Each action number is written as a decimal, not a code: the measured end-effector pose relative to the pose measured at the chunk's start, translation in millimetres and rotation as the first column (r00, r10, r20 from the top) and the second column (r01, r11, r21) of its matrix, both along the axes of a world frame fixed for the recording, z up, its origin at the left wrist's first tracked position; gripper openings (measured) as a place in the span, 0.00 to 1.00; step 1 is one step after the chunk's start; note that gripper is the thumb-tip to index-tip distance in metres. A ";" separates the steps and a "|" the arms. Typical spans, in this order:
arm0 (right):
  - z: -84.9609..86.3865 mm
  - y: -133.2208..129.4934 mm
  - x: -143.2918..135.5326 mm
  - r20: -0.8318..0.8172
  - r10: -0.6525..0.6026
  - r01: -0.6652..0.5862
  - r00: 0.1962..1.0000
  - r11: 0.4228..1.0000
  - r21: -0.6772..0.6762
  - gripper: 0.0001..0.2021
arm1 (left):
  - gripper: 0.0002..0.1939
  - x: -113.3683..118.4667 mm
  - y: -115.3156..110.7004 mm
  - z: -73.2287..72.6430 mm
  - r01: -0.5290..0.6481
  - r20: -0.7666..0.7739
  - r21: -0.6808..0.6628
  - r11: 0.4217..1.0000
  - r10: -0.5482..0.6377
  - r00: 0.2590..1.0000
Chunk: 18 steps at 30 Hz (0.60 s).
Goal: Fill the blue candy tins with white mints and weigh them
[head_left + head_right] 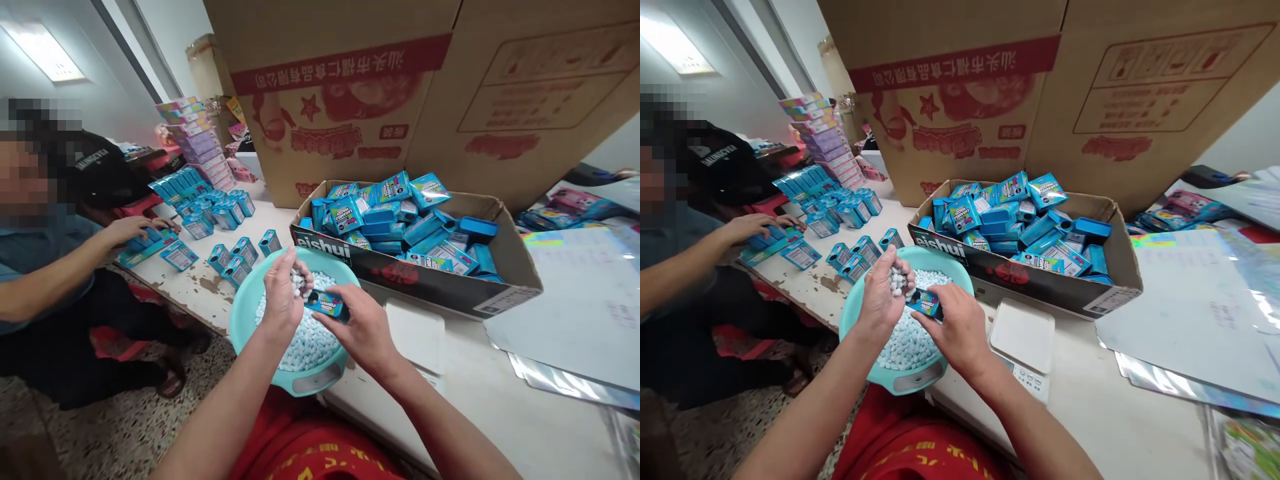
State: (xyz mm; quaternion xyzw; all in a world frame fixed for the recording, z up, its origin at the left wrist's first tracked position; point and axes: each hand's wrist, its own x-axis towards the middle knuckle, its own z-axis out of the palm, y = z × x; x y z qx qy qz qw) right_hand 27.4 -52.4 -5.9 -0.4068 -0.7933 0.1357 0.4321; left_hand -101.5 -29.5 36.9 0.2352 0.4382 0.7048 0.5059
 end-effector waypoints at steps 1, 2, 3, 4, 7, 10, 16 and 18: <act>-0.9 0.6 -1.7 0.004 0.004 -0.004 1.000 1.000 -0.008 0.15 | 0.19 -0.8 -0.3 -1.0 -0.001 -0.015 -0.006 1.000 0.001 1.000; -1.5 1.0 -3.2 0.009 0.008 -0.008 1.000 1.000 -0.014 0.15 | 0.20 -1.4 -0.7 -1.5 -0.003 -0.032 0.001 1.000 0.003 0.999; -1.8 1.1 -4.6 0.015 0.013 -0.013 1.000 1.000 -0.018 0.15 | 0.20 -1.7 -0.9 -1.8 -0.007 -0.048 0.015 1.000 0.008 0.999; -2.0 1.2 -5.9 0.021 0.016 -0.015 1.000 1.000 -0.021 0.15 | 0.21 -1.9 -1.2 -1.8 -0.011 -0.061 0.031 0.999 0.012 0.998; -2.3 1.0 -9.1 0.042 0.014 -0.013 0.999 1.000 -0.027 0.15 | 0.22 -2.5 -1.3 -1.7 -0.006 -0.060 0.033 0.999 0.008 0.998; -3.3 1.0 -10.4 0.044 0.020 -0.019 0.999 0.999 -0.041 0.15 | 0.22 -4.4 -0.7 -1.0 0.034 -0.037 0.021 0.999 -0.033 0.999; -5.9 1.6 -11.1 0.023 0.005 -0.004 1.000 0.998 -0.059 0.15 | 0.21 -5.5 0.9 0.2 0.009 -0.044 0.022 1.000 -0.008 0.999; -5.9 1.5 -11.5 0.020 0.009 -0.008 1.000 0.998 -0.060 0.15 | 0.20 -4.2 0.9 0.2 0.011 -0.042 0.029 1.000 -0.010 0.999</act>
